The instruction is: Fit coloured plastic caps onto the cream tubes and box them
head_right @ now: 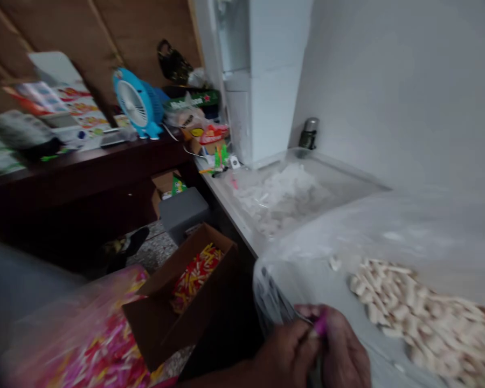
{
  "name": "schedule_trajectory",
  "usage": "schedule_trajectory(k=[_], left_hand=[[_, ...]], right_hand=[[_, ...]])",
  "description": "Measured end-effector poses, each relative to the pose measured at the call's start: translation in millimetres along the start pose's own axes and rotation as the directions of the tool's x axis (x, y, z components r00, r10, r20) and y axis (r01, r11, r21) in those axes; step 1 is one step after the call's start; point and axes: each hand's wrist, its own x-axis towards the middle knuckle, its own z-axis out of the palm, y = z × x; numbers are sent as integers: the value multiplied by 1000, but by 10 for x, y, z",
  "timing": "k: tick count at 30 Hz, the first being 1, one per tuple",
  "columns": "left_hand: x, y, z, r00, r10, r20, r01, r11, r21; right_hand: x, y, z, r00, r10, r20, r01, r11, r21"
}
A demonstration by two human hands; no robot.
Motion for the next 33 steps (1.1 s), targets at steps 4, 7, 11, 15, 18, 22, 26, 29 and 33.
schedule_trajectory(k=[4, 7, 11, 15, 18, 22, 26, 29, 33], left_hand=[[-26, -175, -64, 991, 107, -75, -100, 992, 82], [-94, -203, -230, 977, 40, -210, -67, 990, -122], [-157, -81, -755, 734, 14, -679, -324, 886, -332], [-32, -6, -1028, 631, -33, -775, -454, 795, -402], [25, -58, -715, 779, 138, -611, -271, 954, -130], [328, -102, -262, 904, 414, -105, -272, 747, 607], [816, -31, -297, 923, 383, -44, -122, 400, 908], [992, -1, -423, 936, 348, -49, -65, 308, 949], [949, -23, -379, 917, 388, -91, -187, 620, 762]], right_hand=[[-60, -28, -74, 999, 33, 10, -32, 995, -95], [-91, -23, -181, 1000, -21, -21, 18, 990, -139], [-70, -49, -478, 991, -117, -70, 100, 974, -205], [70, -61, -839, 982, -137, -131, 69, 904, -422], [235, -74, -914, 989, -129, -71, 61, 799, -598], [570, -136, -621, 990, -127, 60, 127, 638, -760], [933, -183, -208, 991, 4, 137, 120, 455, -882], [1042, -161, -80, 987, 85, 139, 95, 390, -916], [829, -90, -128, 984, -8, 179, 152, 564, -811]])
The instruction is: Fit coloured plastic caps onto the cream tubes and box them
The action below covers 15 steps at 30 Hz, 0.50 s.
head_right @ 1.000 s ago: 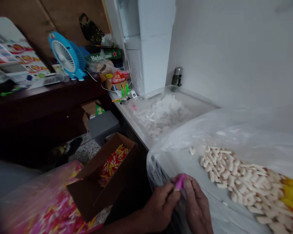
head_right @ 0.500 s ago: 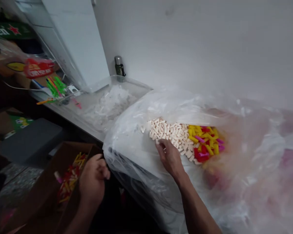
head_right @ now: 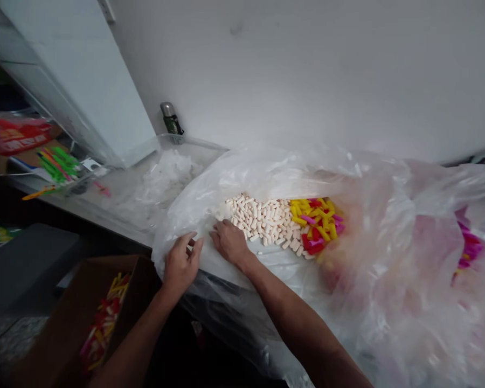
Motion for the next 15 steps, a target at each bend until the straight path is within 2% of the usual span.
schedule_trajectory(k=[3, 4, 6, 8, 11, 13, 15], left_hand=[[-80, 127, 111, 989, -60, 137, 104, 935, -339], [-97, 165, 157, 981, -62, 185, 131, 911, -391], [-118, 206, 247, 972, -64, 227, 163, 878, -451], [-129, 195, 325, 969, -73, 236, 182, 859, -479], [-141, 127, 411, 974, -71, 215, 168, 861, -480], [-149, 87, 448, 983, -46, 177, 125, 878, -462], [-157, 65, 470, 989, -14, 148, 79, 892, -445]], right_hand=[[-293, 54, -1, 983, -127, -132, 162, 938, 306], [-380, 82, -21, 977, -150, -153, 195, 916, 351], [-512, 170, -97, 976, -186, -116, 216, 910, 355], [-574, 293, -212, 987, -153, -52, 161, 948, 274], [-532, 468, -367, 995, 73, -63, -72, 997, 13], [-448, 520, -403, 977, 204, -58, -211, 963, -168], [-364, 514, -378, 968, 252, -11, -245, 930, -275]])
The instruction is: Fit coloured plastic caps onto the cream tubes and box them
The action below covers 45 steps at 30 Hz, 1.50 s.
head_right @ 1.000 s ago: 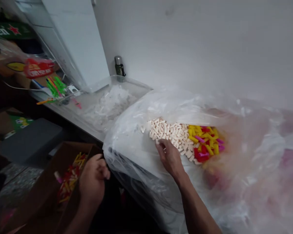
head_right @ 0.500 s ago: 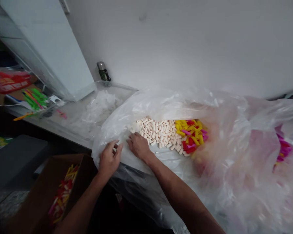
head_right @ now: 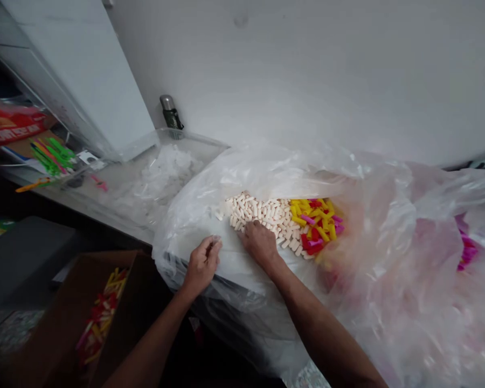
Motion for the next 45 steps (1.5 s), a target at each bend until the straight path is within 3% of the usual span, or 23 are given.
schedule_trajectory(k=[5, 8, 10, 13, 15, 18, 24, 26, 28, 31, 34, 37, 39, 43, 45], left_hand=[[-12, -9, 0, 999, -10, 43, 12, 999, -30], [-15, 12, -3, 998, -23, 54, 24, 1000, -20], [-18, 29, -1, 998, -7, 65, 7, 1000, 5], [-20, 46, -2, 996, 28, 85, -34, 997, 73], [-21, 53, -7, 994, 42, 104, -53, 992, 110], [-20, 64, -23, 989, 61, 137, -79, 989, 125], [-19, 79, -42, 983, 96, 154, -117, 984, 134], [-20, 77, -42, 984, 90, 151, -111, 985, 135], [-20, 76, -44, 986, 80, 147, -99, 986, 131], [-17, 80, -47, 988, 51, 147, -68, 991, 118], [-15, 84, -43, 989, 22, 146, -39, 992, 119], [-18, 93, -37, 991, 24, 133, -40, 993, 114], [-25, 107, -43, 992, 34, 119, -47, 993, 107], [-32, 129, -97, 992, 28, 124, -33, 999, 39], [-31, 122, -131, 988, 13, 152, -7, 999, -36]], right_hand=[[30, -84, 110, 999, -50, -18, 50, 999, -21], [-26, -17, 158, 987, -131, -93, 147, 968, 205], [-68, 17, 181, 972, -163, -170, 225, 857, 464], [-114, -33, 217, 957, -134, -259, 288, 563, 775], [-124, -119, 245, 952, -106, -288, 305, 419, 855], [-123, -241, 296, 945, -74, -319, 324, 352, 878], [-197, -302, 309, 932, -164, -323, 362, 435, 824], [-234, -251, 244, 912, -231, -339, 410, 464, 785], [-251, -116, 133, 903, -212, -375, 428, 538, 726], [-219, 278, -102, 924, -48, -380, 276, 771, 574], [-122, 770, -331, 954, 68, -293, -11, 981, 191], [3, 1122, -434, 980, 142, -136, -163, 974, -157], [74, 1235, -418, 985, 166, -53, -174, 951, -255], [151, 1311, -311, 985, 153, -77, -169, 947, -273], [146, 1312, -281, 978, 143, -154, -170, 970, -172]])
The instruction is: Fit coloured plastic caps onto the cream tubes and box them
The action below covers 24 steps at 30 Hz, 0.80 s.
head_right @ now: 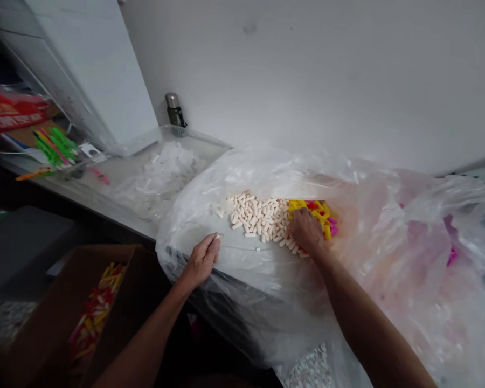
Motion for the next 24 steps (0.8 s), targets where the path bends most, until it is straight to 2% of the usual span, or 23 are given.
schedule_trajectory(k=[2, 3, 4, 6, 8, 9, 11, 13, 16, 20, 24], left_hand=[[-11, -7, -19, 999, -42, 19, 44, 993, -105], [-22, -5, -19, 997, -66, 27, 70, 984, -163], [-37, 4, -13, 996, -89, 31, 93, 971, -221], [-82, 44, 14, 992, -115, 41, 122, 940, -320], [-139, 106, 43, 990, -130, 58, 142, 912, -384], [-167, 139, 51, 988, -137, 68, 152, 901, -406], [-216, 200, 49, 985, -140, 97, 169, 886, -432], [-251, 243, 23, 983, -133, 123, 175, 877, -448], [-284, 274, -24, 982, -118, 148, 172, 882, -439], [-310, 285, -33, 980, -98, 172, 165, 887, -432], [-323, 286, -5, 975, -127, 181, 197, 872, -449]], right_hand=[[-58, -49, -16, 996, 20, -84, 3, 963, 268], [-110, -105, -39, 993, 26, -116, 29, 892, 450], [-178, -187, -71, 990, 21, -136, 70, 776, 627], [-344, -426, -142, 987, -27, -159, 154, 457, 876], [-515, -726, -208, 982, -96, -164, 181, 216, 959], [-588, -878, -233, 978, -135, -162, 179, 127, 976], [-699, -1141, -266, 969, -193, -153, 157, 10, 987], [-758, -1322, -278, 961, -230, -154, 144, -62, 988], [-783, -1445, -280, 950, -265, -163, 136, -115, 984], [-798, -1453, -290, 936, -312, -163, 129, -127, 984], [-831, -1398, -315, 933, -328, -147, 117, -111, 987]])
